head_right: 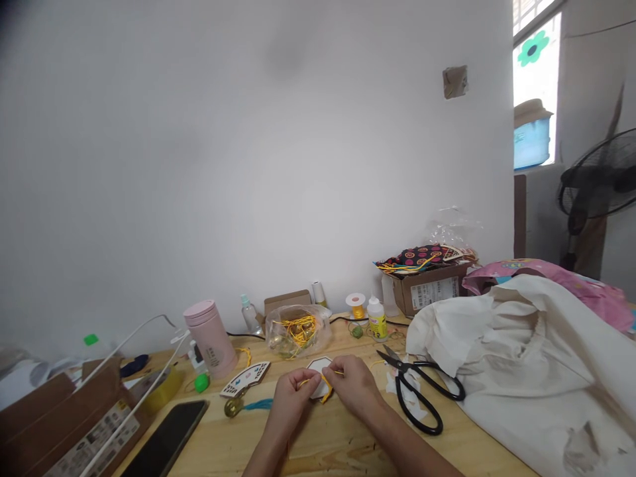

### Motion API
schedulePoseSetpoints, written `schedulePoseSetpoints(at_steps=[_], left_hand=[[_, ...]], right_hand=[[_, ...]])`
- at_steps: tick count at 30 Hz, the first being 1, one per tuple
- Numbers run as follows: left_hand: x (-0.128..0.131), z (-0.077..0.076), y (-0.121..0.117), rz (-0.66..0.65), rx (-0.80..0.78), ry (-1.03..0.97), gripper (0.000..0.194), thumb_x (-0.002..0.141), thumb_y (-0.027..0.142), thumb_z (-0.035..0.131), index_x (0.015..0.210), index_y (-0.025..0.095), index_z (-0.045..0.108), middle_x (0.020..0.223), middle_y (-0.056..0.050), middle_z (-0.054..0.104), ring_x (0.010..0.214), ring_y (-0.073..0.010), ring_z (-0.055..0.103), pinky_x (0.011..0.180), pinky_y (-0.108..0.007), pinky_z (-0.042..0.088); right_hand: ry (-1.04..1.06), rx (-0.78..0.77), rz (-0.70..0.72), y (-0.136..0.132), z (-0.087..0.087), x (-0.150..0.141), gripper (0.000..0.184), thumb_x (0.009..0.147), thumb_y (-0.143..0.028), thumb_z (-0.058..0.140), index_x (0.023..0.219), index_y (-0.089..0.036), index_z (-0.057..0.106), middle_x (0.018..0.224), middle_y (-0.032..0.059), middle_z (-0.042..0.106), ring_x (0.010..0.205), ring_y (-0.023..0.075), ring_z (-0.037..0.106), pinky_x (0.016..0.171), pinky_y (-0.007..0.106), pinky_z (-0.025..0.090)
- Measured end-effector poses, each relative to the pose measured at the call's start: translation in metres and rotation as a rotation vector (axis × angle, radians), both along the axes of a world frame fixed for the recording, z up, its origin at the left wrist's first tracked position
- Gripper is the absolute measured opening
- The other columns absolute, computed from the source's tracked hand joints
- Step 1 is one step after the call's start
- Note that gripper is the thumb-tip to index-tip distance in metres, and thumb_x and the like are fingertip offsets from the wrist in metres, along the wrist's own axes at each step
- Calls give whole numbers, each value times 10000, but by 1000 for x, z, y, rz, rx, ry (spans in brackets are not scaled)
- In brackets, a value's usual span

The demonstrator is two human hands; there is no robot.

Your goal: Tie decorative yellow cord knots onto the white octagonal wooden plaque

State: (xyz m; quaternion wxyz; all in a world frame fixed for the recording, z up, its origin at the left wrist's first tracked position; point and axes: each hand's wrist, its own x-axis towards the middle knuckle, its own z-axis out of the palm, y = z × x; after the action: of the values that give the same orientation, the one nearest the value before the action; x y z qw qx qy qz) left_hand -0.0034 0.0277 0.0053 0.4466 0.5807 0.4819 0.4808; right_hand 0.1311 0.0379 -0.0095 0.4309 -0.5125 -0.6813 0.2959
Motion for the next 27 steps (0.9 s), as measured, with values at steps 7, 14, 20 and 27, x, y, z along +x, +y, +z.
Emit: schedulePoseSetpoints(at_steps=[7,14,20,27], left_hand=[[0,1,2,17,16,5,245,516,352,640,565,112,645,519,-24,619,499,-142,523,499,-228,398],[2,2,-1,6,-16,-21,216,514,327,645,550,114,639,480,-9,604,464,-119,503,483,-210,378],[0,1,2,48,-2,-9,213,509,329,642,533,118,632,473,-4,596,455,-125,504,468,-213,373],[-1,-1,3,24,-34,-65,198,519,311,645,535,115,627,476,-1,597,460,-117,490,477,-209,365]], right_hand=[[-101,50,-4,-8,9,1,291,722,-328,403,643,-160,627,600,10,615,561,114,505,492,189,312],[-167,27,-84,-11,16,1,268,695,-305,419,611,-162,629,575,10,600,543,112,482,470,190,291],[142,-70,-25,-2,10,-3,260,642,-314,446,522,-119,569,475,-15,494,475,90,414,451,185,296],[459,-221,184,-5,17,-5,250,638,-198,326,621,-130,567,356,-73,315,340,58,254,358,173,194]])
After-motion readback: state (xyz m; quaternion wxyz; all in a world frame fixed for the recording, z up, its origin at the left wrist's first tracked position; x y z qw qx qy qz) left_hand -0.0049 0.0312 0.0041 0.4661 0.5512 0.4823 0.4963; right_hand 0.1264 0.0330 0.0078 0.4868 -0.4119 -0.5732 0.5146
